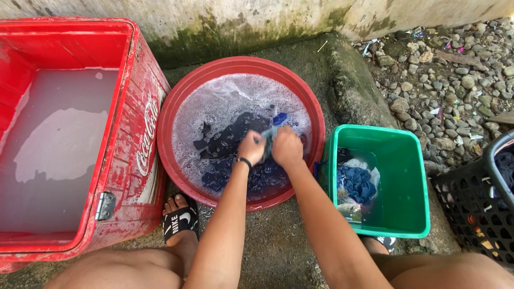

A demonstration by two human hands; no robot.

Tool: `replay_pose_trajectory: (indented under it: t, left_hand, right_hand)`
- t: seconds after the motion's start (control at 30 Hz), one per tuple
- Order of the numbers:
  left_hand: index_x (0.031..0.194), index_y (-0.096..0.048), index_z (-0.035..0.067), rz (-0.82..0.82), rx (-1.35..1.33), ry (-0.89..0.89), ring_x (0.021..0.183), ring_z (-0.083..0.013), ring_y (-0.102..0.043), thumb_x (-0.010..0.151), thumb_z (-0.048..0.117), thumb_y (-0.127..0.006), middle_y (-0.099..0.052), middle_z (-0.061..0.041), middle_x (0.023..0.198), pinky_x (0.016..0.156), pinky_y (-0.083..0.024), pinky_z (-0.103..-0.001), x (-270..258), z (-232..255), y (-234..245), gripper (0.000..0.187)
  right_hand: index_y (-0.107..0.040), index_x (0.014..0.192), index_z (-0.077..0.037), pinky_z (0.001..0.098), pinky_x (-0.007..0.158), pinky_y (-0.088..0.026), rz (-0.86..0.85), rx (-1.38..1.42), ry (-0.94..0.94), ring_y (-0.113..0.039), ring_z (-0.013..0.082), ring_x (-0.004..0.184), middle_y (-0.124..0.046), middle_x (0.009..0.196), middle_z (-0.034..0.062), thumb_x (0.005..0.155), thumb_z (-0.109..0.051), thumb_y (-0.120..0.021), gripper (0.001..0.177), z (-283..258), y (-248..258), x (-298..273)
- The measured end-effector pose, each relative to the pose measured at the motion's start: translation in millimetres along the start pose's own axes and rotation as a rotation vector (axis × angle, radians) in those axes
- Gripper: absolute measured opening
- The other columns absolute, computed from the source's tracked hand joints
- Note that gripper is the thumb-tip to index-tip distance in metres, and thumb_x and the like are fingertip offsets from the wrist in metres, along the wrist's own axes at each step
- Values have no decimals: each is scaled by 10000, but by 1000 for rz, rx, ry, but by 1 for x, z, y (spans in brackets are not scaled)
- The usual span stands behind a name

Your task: The person washes clothes by hand in a red basin, scrubbing and wringing out various items before placing them into a green bucket.

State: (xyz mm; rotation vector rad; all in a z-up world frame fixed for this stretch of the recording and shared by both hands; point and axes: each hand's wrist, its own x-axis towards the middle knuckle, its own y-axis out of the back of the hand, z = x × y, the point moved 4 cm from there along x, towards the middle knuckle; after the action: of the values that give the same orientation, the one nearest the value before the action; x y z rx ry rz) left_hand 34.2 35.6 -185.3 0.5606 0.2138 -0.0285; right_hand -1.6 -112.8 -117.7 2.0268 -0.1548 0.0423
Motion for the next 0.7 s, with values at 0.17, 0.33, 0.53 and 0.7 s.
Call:
replay_pose_trajectory:
  t: [0.17,0.33,0.53,0.7]
  left_hand:
    - [1226,-629,89,-344,510,59,1222,-369,-601,882,179,-680,-619,-199,1315,1043,-489,-454,-48,-40,-17,359]
    - [1325,-660,23,-564,724,220,1339,-337,-573,915,204,-656,-577,-189,1446,1113,-471,-435,-73,-26,-21,448]
    - [1330,-659,30,-473,565,338,1307,-372,-582,945,180,-608,-584,-247,1420,1096,-474,-431,-59,-42,-23,417]
    - [1261,-584,145,-271,-316,533,1091,-334,-666,1018,437,-474,-650,-165,1202,988,-572,-516,-38,-56,-23,396]
  right_hand:
    - [-627,1269,-70,612,1038,-371,-408,-546,225,-618,356,1186,-531,1423,143,922,-214,-476,405,26,-85,-43]
    - [-715,1239,-95,520,1105,-417,-841,-522,185,-639,302,1261,-669,1356,144,938,-193,-523,370,21,-109,-65]
    - [-771,1044,-70,526,1064,-430,-622,-284,82,-711,343,1083,-736,1114,202,913,-283,-555,331,-1,-56,-54]
    - [-776,919,-14,468,797,-528,-110,354,-145,-705,404,858,-727,865,259,915,-370,-651,378,-5,-8,-35]
